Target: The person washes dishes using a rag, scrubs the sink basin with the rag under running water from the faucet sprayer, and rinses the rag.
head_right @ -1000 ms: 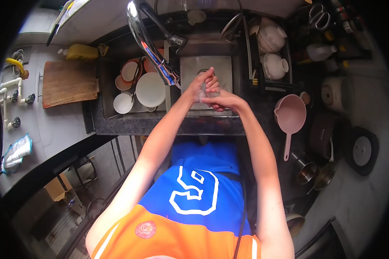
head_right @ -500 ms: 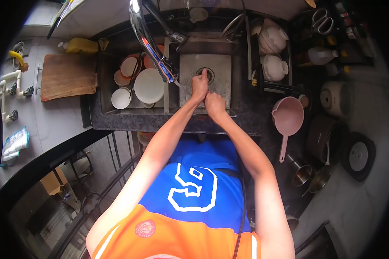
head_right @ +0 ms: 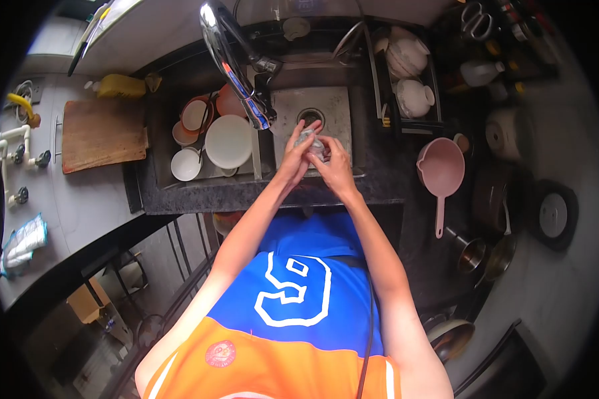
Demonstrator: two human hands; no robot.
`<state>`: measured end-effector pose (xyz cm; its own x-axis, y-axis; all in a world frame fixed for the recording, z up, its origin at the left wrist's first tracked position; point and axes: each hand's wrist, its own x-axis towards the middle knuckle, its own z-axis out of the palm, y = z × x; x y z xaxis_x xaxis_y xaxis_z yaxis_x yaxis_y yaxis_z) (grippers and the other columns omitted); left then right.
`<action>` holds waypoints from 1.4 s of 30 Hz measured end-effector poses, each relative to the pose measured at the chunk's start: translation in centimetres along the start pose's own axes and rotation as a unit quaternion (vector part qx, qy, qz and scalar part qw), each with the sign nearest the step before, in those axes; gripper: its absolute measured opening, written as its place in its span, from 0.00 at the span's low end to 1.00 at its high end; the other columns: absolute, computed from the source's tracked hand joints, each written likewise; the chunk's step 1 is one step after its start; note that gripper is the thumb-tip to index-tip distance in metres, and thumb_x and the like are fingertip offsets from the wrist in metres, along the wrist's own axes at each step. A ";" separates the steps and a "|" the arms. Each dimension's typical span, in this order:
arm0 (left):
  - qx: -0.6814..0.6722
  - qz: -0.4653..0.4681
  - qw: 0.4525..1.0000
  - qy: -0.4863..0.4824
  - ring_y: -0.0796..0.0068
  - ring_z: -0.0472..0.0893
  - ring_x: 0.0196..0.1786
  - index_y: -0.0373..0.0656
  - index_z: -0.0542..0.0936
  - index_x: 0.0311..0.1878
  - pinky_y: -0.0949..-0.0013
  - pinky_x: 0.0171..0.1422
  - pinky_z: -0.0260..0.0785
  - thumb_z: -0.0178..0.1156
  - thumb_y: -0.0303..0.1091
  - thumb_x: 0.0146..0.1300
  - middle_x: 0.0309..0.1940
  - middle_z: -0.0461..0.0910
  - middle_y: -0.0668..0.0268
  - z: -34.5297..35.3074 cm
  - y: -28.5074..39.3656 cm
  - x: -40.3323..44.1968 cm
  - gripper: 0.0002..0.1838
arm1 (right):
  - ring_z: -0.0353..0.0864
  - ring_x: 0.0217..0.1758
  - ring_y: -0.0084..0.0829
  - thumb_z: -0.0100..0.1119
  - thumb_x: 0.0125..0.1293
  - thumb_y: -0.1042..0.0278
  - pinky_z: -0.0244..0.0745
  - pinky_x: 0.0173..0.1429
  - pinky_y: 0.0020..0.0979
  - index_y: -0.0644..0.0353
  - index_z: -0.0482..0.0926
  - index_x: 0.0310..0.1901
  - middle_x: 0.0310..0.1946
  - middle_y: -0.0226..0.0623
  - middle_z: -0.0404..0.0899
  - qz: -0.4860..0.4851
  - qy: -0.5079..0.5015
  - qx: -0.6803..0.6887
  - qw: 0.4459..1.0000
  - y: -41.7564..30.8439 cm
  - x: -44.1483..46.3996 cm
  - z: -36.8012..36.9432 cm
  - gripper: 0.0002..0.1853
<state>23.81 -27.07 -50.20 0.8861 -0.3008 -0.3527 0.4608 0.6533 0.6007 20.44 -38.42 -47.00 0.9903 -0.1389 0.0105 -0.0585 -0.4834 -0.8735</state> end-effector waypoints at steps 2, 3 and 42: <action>0.044 -0.008 0.998 -0.038 0.64 0.56 0.73 0.36 0.35 0.73 0.64 0.73 0.53 0.52 0.26 0.67 0.71 0.55 0.57 -0.7 1.4 -0.9 0.41 | 0.78 0.36 0.31 0.66 0.57 0.67 0.74 0.39 0.29 0.69 0.77 0.43 0.36 0.43 0.78 0.031 -0.076 0.088 0.993 0.5 -0.2 0.5 0.16; 0.046 -0.010 0.998 -0.043 0.64 0.56 0.73 0.36 0.35 0.73 0.64 0.73 0.53 0.52 0.26 0.67 0.71 0.55 0.57 -1.2 2.0 -1.2 0.41 | 0.78 0.36 0.28 0.64 0.58 0.68 0.74 0.41 0.27 0.68 0.78 0.42 0.38 0.39 0.78 0.043 -0.080 0.099 0.991 1.3 -0.1 0.8 0.14; 0.264 0.127 0.956 -0.001 0.84 0.74 0.34 0.39 0.72 0.41 0.76 0.38 0.67 0.58 0.39 0.67 0.31 0.77 0.68 -9.8 10.9 3.4 0.12 | 0.76 0.52 0.31 0.59 0.64 0.58 0.74 0.56 0.41 0.51 0.72 0.55 0.47 0.34 0.77 0.381 -0.216 0.626 0.645 3.1 0.9 11.7 0.19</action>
<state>31.35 -14.15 -51.90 0.9724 -0.1815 -0.1463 0.1916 0.2647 0.9451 22.67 -29.93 -55.39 0.6935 0.4600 -0.5545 -0.6684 0.6980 -0.2569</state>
